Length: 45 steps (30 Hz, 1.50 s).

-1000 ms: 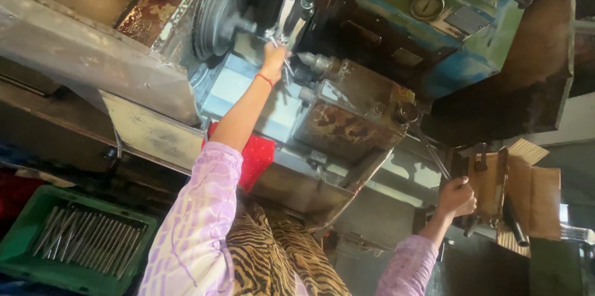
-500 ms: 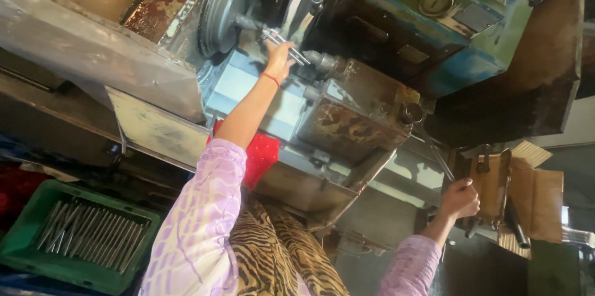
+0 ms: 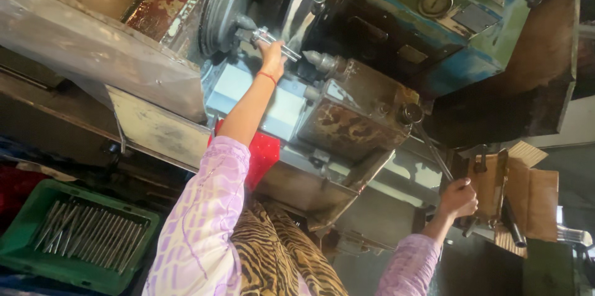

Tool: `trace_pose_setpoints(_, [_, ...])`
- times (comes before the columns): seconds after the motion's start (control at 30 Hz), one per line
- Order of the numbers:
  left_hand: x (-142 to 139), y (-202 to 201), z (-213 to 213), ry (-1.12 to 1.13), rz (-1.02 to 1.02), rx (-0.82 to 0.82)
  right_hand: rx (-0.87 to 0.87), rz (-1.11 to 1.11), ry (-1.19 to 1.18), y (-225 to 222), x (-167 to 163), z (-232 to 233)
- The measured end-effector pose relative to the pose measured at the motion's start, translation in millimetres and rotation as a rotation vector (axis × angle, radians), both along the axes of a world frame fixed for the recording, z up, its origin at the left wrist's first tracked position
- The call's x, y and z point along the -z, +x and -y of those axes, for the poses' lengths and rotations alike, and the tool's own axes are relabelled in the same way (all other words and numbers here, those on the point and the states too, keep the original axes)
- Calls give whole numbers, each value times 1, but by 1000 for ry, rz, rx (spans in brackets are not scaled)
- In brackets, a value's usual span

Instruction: The person repeatedly picks metal rods from a green bin, presses them against a rotating grinding wheel, and places them into a blue bin. The person handles the rods one at a time and repeats the cycle throughout the clip.

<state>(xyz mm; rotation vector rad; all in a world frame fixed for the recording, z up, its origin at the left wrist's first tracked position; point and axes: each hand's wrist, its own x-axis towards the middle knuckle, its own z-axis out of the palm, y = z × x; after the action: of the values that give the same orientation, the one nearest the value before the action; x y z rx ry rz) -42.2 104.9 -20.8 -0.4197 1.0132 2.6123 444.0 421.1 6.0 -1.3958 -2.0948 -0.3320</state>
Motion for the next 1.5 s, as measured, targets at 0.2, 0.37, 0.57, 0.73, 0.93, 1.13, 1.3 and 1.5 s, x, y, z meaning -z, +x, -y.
trace_pose_setpoints(0.2, [-2,-5,0,86,-26,-49,-60,-39,-195,9,1,4])
trace_pose_setpoints(0.37, [-5,-5,3,113,-21,-42,-119,-60,-208,22,8,17])
trace_pose_setpoints(0.57, [-3,-3,3,108,-15,-46,-145,-63,-231,34,7,18])
trace_pose_setpoints(0.73, [-5,-1,4,104,-18,-49,-174,-102,-262,37,13,27])
trace_pose_setpoints(0.93, [-15,3,6,115,-20,-51,-139,-173,-295,40,22,43])
trace_pose_setpoints(1.13, [-17,3,7,135,-31,-56,-23,-170,-416,38,10,54])
trace_pose_setpoints(1.3, [-24,3,-2,43,41,-85,28,-275,-598,40,26,109])
trace_pose_setpoints(1.5, [-79,1,-2,107,-161,-228,151,-1448,-916,79,99,254])
